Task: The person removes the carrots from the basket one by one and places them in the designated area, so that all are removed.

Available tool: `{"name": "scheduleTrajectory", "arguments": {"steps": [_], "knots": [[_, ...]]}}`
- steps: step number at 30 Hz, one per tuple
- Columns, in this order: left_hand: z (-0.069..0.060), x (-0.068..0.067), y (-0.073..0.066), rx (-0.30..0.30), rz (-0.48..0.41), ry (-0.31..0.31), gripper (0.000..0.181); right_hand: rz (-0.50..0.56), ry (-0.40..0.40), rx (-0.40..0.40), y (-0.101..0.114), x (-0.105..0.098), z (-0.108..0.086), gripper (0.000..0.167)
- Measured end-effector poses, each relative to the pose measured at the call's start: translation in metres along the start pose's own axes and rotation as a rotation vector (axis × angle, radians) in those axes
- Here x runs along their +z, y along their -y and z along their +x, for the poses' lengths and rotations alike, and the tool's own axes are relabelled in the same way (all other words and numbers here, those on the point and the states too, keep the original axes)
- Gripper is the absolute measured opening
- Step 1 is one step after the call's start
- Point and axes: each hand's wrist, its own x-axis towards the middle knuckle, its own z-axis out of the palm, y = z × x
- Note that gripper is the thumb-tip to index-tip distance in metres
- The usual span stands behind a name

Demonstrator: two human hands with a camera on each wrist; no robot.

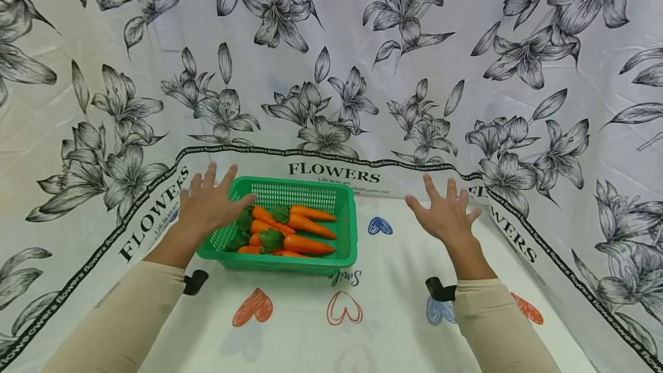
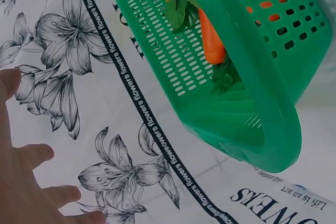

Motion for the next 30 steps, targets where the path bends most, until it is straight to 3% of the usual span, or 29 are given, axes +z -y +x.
{"name": "scheduleTrajectory", "arguments": {"steps": [14,20,30], "knots": [[-0.015,-0.001,0.0,0.092,-0.002,-0.166,0.089,-0.003,-0.022,-0.016,0.001,-0.002,-0.005,0.086],[-0.022,0.0,0.002,0.106,-0.082,-0.236,0.085,0.015,-0.026,-0.02,0.003,0.001,-0.006,0.086],[-0.032,0.021,0.009,0.171,-0.222,-0.391,0.08,0.013,-0.032,-0.038,0.003,0.007,-0.008,0.086]]}}
